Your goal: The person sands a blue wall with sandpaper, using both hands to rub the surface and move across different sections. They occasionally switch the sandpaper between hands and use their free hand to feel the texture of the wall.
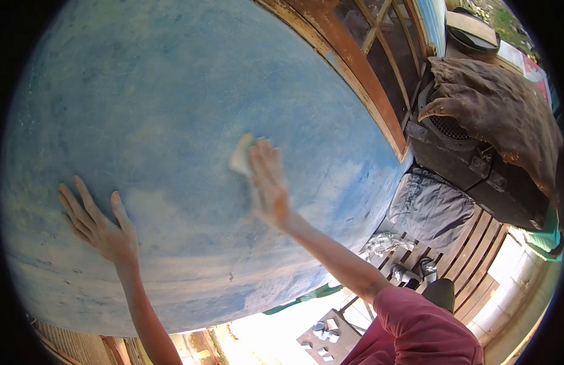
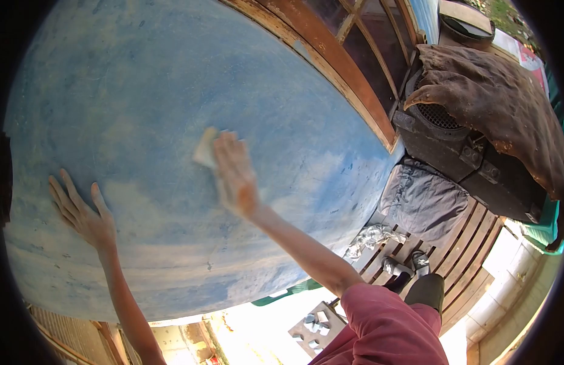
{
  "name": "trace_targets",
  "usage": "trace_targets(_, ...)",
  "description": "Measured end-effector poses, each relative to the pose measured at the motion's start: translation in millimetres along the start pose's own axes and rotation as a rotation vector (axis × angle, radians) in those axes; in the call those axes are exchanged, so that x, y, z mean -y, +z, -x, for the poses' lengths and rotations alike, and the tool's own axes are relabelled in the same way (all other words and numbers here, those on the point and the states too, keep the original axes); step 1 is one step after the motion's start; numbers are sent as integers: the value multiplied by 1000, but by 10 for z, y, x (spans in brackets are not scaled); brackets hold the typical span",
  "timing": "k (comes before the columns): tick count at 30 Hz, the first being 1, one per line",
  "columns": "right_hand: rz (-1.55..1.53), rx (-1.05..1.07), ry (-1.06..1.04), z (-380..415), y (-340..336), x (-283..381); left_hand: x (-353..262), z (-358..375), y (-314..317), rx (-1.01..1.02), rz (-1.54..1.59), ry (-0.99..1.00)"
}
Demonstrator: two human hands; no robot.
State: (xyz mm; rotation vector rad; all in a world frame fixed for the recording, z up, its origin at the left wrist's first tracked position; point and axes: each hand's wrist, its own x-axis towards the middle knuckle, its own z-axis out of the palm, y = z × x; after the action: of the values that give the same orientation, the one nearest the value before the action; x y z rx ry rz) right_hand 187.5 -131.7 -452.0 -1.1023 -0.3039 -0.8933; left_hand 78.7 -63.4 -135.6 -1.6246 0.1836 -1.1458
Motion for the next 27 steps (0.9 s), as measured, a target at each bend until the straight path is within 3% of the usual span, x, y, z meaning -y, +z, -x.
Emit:
trace_targets(4, -26, 50, -126, -306, 201, 484, -154, -8, 5, 68, -27, 51)
trace_targets(8, 96, 1, -306, -473, 176, -14, -130, 7, 36, 82, -37, 68)
trace_targets(10, 176, -71, -70, -498, -71, -547, -155, -12, 23, 82, -33, 60)
trace_targets(12, 443, -255, -17, -716, -393, -698, -169, -3, 7, 81, -27, 46)
trace_targets(15, 641, -227, 8, -871, -675, -743, -178, -17, 11, 84, -26, 44)
trace_targets(16, 638, -229, 2, -940, -701, -737, -185, -20, 3, 85, -23, 40)
trace_targets(18, 448, -276, 316, -1117, -720, -718, -193, -20, -3, 78, -24, 24)
trace_targets(19, 446, -279, 308, -1205, -681, -708, -200, -19, -3, 63, -9, 26)
trace_targets(23, 305, -367, -47, -1562, -229, -382, -195, -41, -10, 54, 7, 34)
trace_targets(25, 290, -289, -191, -1629, -42, -152, -194, -33, -2, 49, 9, 36)
trace_targets(27, 304, -246, -213, -1533, -130, -55, -182, -39, -1, 44, 6, 43)
